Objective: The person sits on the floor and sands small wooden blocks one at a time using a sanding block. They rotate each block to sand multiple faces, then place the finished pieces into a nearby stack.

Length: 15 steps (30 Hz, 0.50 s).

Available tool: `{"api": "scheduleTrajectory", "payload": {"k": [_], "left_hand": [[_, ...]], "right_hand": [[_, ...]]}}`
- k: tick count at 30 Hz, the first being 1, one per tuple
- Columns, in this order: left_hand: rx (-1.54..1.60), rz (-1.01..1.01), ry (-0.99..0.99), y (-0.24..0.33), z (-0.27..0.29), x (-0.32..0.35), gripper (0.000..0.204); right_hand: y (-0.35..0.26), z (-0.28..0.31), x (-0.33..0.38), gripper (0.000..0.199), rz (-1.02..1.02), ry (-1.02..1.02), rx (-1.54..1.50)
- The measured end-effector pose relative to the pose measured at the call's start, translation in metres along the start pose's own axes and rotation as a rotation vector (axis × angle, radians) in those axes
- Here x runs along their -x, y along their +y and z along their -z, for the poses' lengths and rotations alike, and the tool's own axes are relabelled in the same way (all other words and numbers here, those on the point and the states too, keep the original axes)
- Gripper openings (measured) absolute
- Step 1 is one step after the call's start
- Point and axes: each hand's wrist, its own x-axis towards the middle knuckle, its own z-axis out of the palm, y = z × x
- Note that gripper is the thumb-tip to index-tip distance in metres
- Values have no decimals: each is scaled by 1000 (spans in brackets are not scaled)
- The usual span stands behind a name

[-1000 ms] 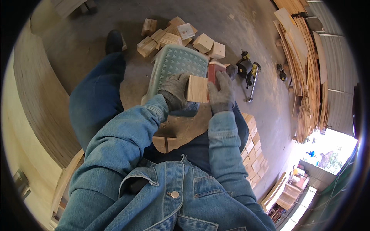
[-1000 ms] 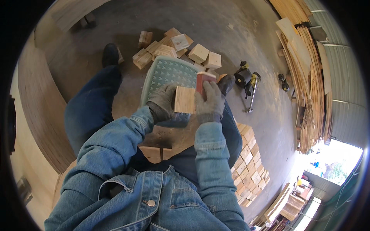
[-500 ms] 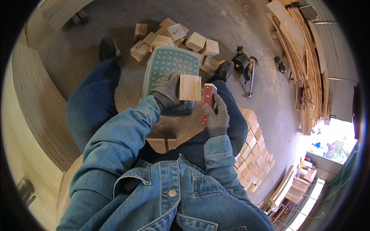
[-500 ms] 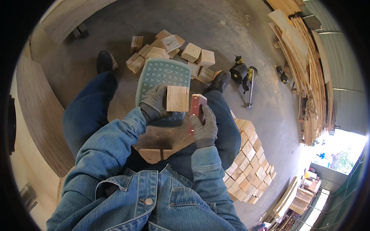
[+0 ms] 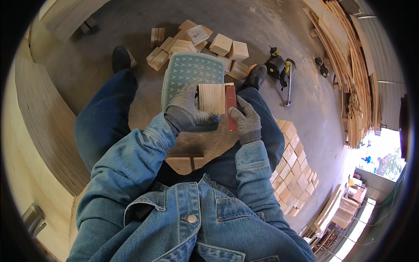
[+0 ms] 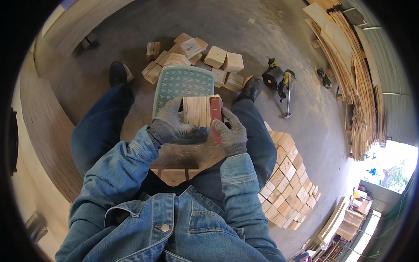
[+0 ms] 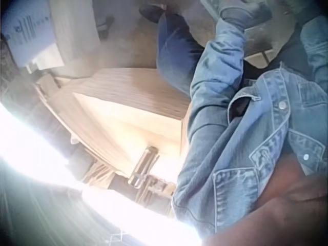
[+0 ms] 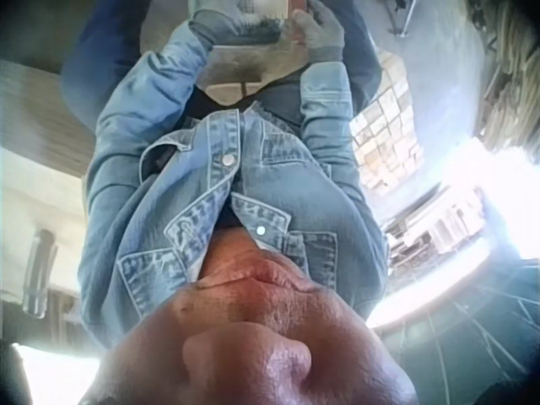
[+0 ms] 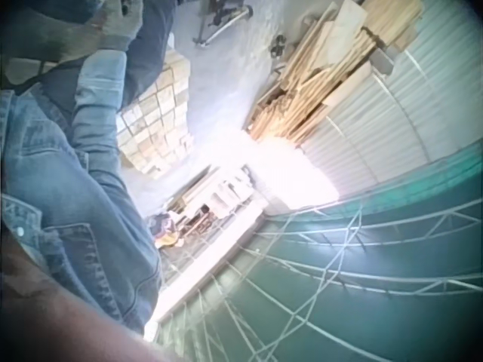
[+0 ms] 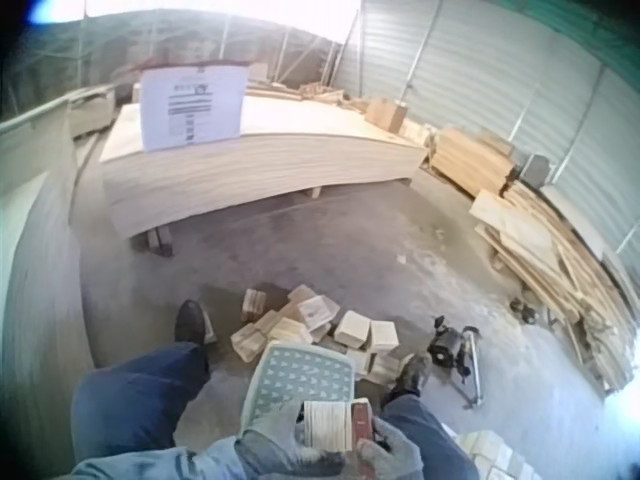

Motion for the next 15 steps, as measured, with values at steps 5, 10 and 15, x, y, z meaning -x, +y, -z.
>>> {"api": "scheduleTrajectory", "payload": {"k": [5,10,15], "left_hand": [[-42,-134,188,36,5,16,89],[72,-235,304,-19,-24,21,82],[66,-147,252,-34,-19,11,87]], "right_hand": [[-10,0,7,57,27,8,-88],[18,0,7,60,67,63,335],[19,-4,20,59,-13,55,261]]}}
